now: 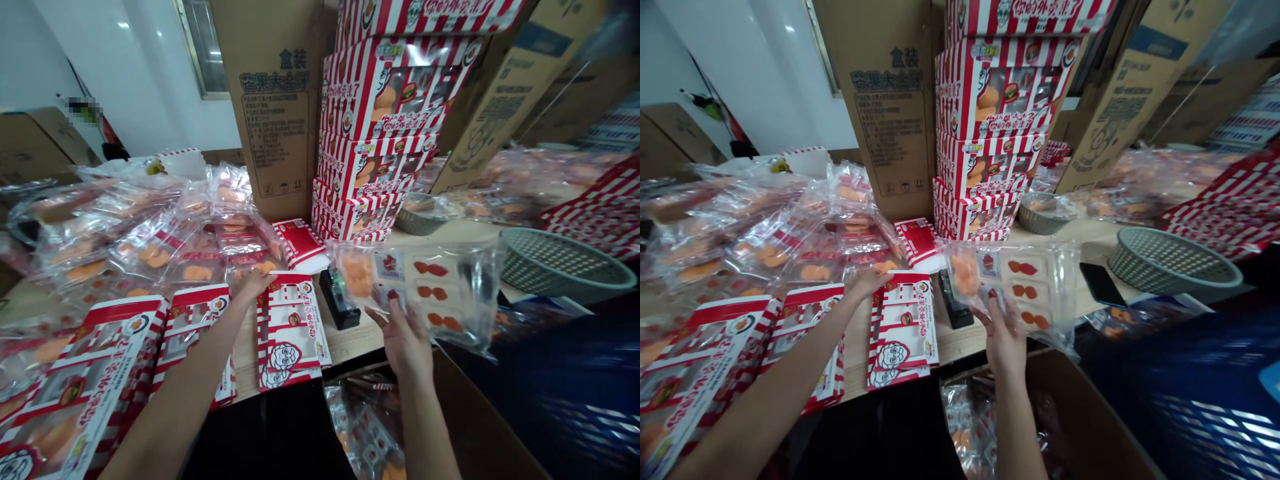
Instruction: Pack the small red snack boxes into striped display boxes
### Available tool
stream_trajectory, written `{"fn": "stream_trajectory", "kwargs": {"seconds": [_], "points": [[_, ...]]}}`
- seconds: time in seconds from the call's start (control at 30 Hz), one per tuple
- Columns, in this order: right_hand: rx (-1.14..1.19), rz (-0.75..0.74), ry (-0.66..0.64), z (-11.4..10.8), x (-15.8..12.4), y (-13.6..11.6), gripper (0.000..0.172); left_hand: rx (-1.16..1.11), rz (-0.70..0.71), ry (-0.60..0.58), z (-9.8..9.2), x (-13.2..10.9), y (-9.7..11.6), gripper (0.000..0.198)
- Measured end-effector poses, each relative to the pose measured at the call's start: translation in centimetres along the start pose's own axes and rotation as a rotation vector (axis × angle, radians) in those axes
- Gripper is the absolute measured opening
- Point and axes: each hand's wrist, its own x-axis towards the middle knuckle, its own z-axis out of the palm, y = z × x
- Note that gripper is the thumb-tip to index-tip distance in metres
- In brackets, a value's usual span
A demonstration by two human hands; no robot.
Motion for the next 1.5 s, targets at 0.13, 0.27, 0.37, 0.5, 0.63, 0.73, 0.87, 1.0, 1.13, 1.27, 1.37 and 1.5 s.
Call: {"fn": "stream_trajectory", "kwargs": {"seconds": [0.13,0.27,0.37,0.5,0.63,0.73,0.87,1.0,1.13,1.27,1.37,1.5], "points": [[0.064,0.057,-0.008,0.3,0.2,0.5,0.031,-0.001,-0.015,0.002,1.1,-0.2,0.6,0.031],[0.131,0.113,0.124,0.2,1.0,0.5,0.03,-0.136,0.13,-0.073,-0.2,-1.4,2.6,0.02],[0.19,0.062,0.187,0.3,2.1,-0.1,0.027,-0.254,0.23,-0.059,-2.1,-3.7,4.0,0.019],[0.279,-0.093,0.209,2.4,2.7,-0.4,0.027,-0.454,0.265,-0.009,-3.5,-8.9,4.9,0.023],[0.225,0.125,0.078,4.9,1.4,0.6,0.028,-0.626,0.217,-0.141,-2.6,-13.8,4.7,0.026],[0.075,0.415,-0.214,4.7,-0.1,0.8,0.027,-0.67,0.165,-0.245,-2.1,-15.8,3.8,0.028],[-0.084,0.581,-0.514,2.1,-1.5,0.2,0.022,-0.648,0.049,-0.181,-2.5,-17.3,1.8,0.027],[-0.118,0.646,-0.607,0.5,-2.0,0.1,0.018,-0.652,0.027,-0.006,-2.6,-18.6,0.3,0.029],[-0.276,0.602,-0.81,0.7,-1.5,-0.1,0.02,-0.524,0.155,0.048,-2.2,-19.1,-0.1,0.017],[-0.538,0.548,-1.035,2.0,-0.9,-1.0,0.015,-0.486,0.179,-0.122,-2.7,-18.9,-0.3,0.022],[-0.556,0.502,-1.048,3.5,-0.6,-1.0,0.031,-0.498,0.089,-0.31,-3.1,-18.5,-0.7,0.028],[-0.47,0.006,-0.559,5.6,0.7,-0.4,0.038,-0.569,0.047,-0.382,-2.8,-18.5,-0.9,0.032]]}}
